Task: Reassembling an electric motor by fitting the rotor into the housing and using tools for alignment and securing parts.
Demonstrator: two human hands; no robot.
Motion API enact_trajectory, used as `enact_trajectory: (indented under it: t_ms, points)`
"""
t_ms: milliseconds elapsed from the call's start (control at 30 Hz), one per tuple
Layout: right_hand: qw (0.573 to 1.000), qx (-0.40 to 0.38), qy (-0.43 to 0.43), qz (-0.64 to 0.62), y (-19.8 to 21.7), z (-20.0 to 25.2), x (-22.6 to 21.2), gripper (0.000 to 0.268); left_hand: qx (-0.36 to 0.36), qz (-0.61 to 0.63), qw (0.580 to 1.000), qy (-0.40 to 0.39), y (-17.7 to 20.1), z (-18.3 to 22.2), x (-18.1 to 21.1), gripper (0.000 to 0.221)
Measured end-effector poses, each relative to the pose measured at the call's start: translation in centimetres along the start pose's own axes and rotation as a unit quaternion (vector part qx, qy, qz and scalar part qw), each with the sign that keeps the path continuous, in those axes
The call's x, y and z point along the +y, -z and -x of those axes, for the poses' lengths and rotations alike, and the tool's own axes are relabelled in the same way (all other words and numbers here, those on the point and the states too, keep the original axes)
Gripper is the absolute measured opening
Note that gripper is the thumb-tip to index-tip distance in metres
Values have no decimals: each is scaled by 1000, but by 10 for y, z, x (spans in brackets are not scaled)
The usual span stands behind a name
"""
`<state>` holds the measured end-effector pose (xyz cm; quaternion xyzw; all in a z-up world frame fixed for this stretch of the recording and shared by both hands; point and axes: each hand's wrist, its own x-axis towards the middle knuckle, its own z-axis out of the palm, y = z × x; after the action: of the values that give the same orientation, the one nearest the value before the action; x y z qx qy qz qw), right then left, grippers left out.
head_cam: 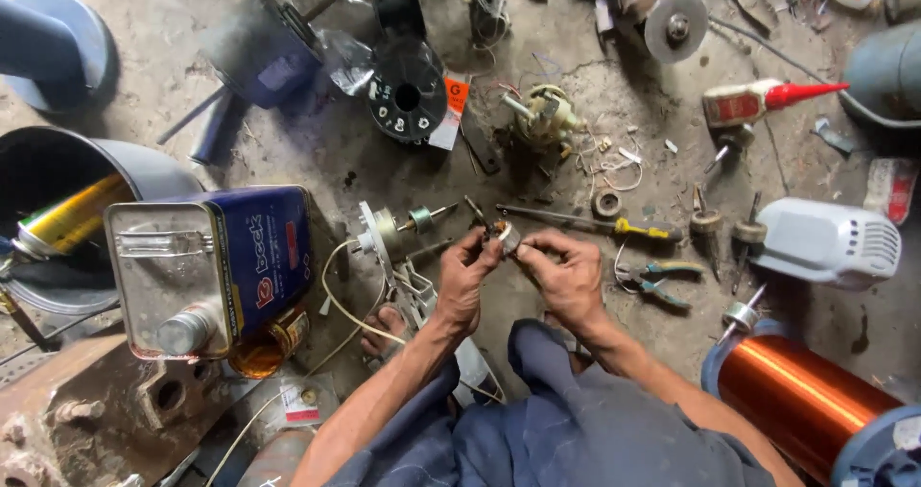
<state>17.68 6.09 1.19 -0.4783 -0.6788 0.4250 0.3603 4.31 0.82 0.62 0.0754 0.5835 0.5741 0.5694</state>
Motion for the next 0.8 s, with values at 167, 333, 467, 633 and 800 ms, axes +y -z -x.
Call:
enact_trajectory:
  t_ms: [167, 333, 467, 633, 800]
  points:
    - [976, -4, 141, 166, -3, 8, 9, 9, 1, 9, 1000, 6, 1, 6, 5, 25]
    - [987, -39, -120, 94, -3, -1, 1, 9, -1, 41, 999, 14, 9, -1, -5, 31]
    - [901, -65, -372, -214, -12, 13, 33, 11, -2, 36, 999, 30, 9, 1, 4, 25]
    - [935, -121, -280, -183, 0, -3, -1, 46, 7, 50, 998, 34, 12, 1, 6, 26]
    - [937, -114, -305, -128, -4, -3, 2, 46, 2, 45, 998, 36, 15, 1, -3, 25]
